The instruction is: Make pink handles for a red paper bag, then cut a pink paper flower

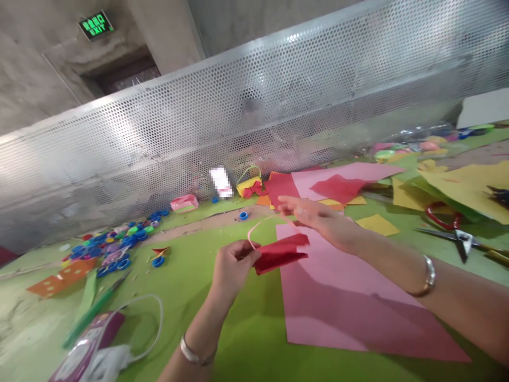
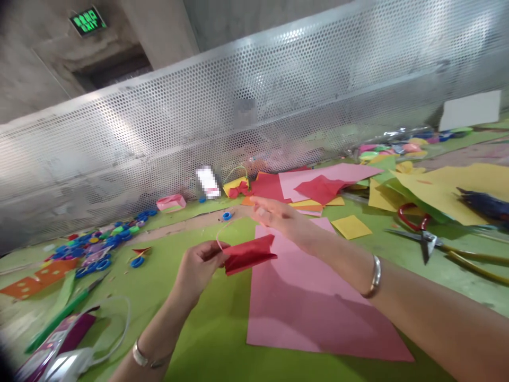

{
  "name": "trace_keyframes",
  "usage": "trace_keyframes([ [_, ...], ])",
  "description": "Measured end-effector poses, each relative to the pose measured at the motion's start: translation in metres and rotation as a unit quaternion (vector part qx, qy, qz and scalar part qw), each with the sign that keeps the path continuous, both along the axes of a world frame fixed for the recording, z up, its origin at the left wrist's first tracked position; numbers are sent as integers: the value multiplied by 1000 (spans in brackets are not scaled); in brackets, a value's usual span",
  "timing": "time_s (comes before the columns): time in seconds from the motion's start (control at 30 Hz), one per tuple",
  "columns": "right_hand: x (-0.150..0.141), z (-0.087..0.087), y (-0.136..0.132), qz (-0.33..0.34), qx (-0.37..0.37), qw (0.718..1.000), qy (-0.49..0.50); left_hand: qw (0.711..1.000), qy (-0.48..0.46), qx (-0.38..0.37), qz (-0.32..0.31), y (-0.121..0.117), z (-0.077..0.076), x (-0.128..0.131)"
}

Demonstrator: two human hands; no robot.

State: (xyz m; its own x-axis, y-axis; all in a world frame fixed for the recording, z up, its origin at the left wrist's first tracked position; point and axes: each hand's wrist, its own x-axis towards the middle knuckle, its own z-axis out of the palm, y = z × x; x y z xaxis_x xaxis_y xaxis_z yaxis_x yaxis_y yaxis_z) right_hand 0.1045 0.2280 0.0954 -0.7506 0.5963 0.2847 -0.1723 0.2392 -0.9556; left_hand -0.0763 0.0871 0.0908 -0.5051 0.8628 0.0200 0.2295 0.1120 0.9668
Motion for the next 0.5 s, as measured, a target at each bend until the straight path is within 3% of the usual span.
trace_keyframes([
  [0.1, 2, 2, -4, -9, 233, 972, -38, 1000, -11, 0, 8, 0, -1, -1],
  [0.2, -2, -4, -11, -18, 438, 895, -82, 999, -45, -3, 9, 0, -5, -3],
  [0.27, -7, -13, -14, -46, 535, 838, -95, 996, -85, -9, -2, 1, -8, -5],
  [0.33, -10, -24, -14, -71, 583, 804, -94, 990, -135, -20, -32, 1, -9, -7],
  [0.5, -14, -41, -8, -125, 597, 789, -68, 963, -245, -41, -109, -1, -10, -5],
])
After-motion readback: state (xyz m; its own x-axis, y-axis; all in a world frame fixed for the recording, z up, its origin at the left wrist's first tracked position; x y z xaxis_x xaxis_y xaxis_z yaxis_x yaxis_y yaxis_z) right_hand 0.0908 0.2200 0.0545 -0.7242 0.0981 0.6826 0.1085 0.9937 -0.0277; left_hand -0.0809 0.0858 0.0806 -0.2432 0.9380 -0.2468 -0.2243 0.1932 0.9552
